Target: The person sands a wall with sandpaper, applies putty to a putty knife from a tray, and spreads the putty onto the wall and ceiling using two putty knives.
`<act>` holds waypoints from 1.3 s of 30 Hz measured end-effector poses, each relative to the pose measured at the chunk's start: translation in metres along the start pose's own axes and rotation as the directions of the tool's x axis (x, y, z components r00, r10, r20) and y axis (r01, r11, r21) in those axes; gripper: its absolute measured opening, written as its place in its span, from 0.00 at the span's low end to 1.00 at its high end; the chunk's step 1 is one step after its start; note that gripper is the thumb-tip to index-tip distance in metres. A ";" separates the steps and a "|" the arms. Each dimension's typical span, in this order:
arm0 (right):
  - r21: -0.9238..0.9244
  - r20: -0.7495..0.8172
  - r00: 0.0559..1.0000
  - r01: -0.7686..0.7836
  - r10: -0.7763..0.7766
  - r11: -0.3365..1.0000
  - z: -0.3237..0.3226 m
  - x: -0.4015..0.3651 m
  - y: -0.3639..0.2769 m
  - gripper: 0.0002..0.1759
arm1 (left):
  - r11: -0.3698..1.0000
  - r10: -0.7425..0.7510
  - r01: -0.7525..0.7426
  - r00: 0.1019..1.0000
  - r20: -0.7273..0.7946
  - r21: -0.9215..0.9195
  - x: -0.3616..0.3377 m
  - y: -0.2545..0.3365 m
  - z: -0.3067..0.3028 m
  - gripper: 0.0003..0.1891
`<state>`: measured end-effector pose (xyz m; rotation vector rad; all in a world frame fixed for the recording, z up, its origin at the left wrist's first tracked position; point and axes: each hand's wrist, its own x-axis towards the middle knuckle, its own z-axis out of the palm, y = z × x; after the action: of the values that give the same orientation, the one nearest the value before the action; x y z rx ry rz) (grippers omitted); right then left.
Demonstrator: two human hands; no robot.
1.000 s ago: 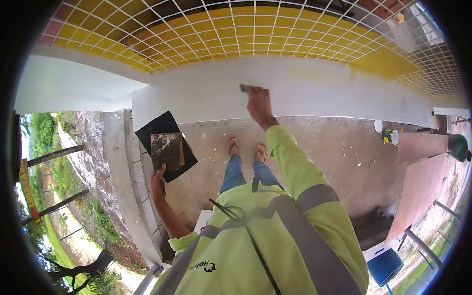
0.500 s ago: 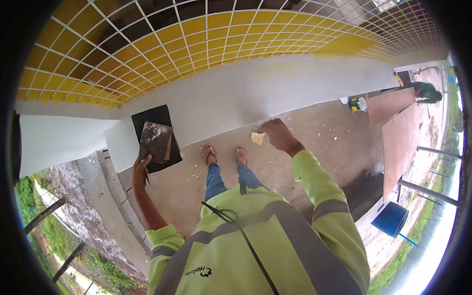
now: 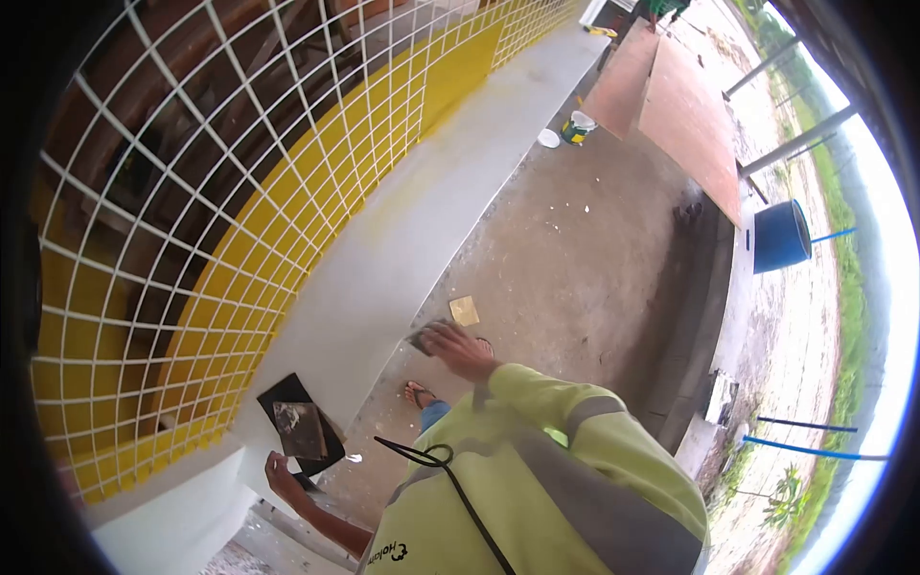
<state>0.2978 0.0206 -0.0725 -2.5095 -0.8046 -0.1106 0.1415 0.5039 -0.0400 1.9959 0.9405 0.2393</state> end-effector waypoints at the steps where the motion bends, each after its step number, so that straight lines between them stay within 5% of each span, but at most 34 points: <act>1: -0.006 -0.001 0.988 -0.152 0.152 0.988 -0.028 -0.015 0.012 0.29 | 0.997 -0.046 0.048 0.998 0.039 -0.058 0.002 0.027 0.008 0.19; 3: 0.000 -0.076 0.862 -0.502 0.501 0.865 -0.075 -0.033 0.047 0.25 | 0.989 -0.039 0.055 0.993 0.115 -0.137 0.012 0.077 0.039 0.19; 4: 0.091 -0.252 0.667 -0.705 0.701 0.703 -0.052 -0.062 0.100 0.21 | 0.988 0.011 0.013 0.988 0.153 -0.154 0.019 0.095 0.057 0.19; 5: 0.520 -0.226 0.441 -0.699 0.868 0.491 -0.043 -0.094 0.152 0.19 | 0.985 0.059 -0.027 0.980 0.190 -0.170 0.024 0.114 0.075 0.19; 6: 0.841 -0.078 0.227 -0.508 0.971 0.187 -0.040 -0.110 0.187 0.17 | 0.975 0.062 -0.007 0.968 0.243 -0.220 0.024 0.140 0.096 0.18; 9: 0.975 0.216 0.101 0.032 0.971 -0.221 -0.107 -0.085 0.204 0.16 | 0.984 0.129 -0.077 0.929 0.346 -0.159 0.029 0.199 0.159 0.18; 12: 0.956 0.164 0.115 -0.265 0.980 -0.129 -0.143 -0.061 0.259 0.17 | 0.985 0.153 -0.106 0.908 0.390 -0.138 0.017 0.247 0.231 0.19; 15: 0.715 -0.140 0.220 -0.652 0.965 0.252 -0.164 -0.065 0.348 0.17 | 0.987 0.145 -0.110 0.924 0.355 -0.117 -0.002 0.288 0.304 0.22; 18: 0.810 -0.099 0.145 -0.562 0.984 0.164 -0.191 -0.061 0.421 0.18 | 0.984 0.133 -0.082 0.928 0.348 -0.158 -0.026 0.347 0.381 0.23; 21: 0.988 0.035 0.156 -0.154 0.987 -0.011 -0.253 -0.013 0.445 0.18 | 0.986 0.139 -0.092 0.911 0.387 -0.137 -0.046 0.415 0.442 0.23; 23: 0.969 -0.051 0.295 -0.216 0.954 0.119 -0.278 0.029 0.478 0.19 | 0.987 0.137 -0.094 0.909 0.394 -0.128 -0.052 0.439 0.472 0.23; 27: 0.817 -0.233 0.415 -0.407 0.880 0.409 -0.266 0.112 0.561 0.19 | 0.999 0.031 -0.024 0.911 0.410 -0.023 -0.050 0.446 0.506 0.23; 35: 0.784 0.037 0.407 -0.578 0.913 0.226 -0.306 0.247 0.624 0.16 | 0.991 -0.102 0.123 0.942 0.321 -0.046 -0.043 0.440 0.575 0.21; 38: 0.724 -0.250 0.430 -0.513 0.868 0.462 -0.257 0.295 0.686 0.19 | 0.991 -0.118 0.132 0.925 0.361 -0.015 -0.027 0.482 0.634 0.22; 39: 0.679 -0.215 0.405 -0.592 0.889 0.434 -0.256 0.313 0.700 0.20 | 0.992 -0.117 0.126 0.916 0.384 0.000 -0.027 0.512 0.659 0.22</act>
<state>0.9685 -0.4298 -0.0845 -1.8901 0.6015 -0.2456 0.7171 -0.1008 -0.0164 1.8608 0.7971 -0.2049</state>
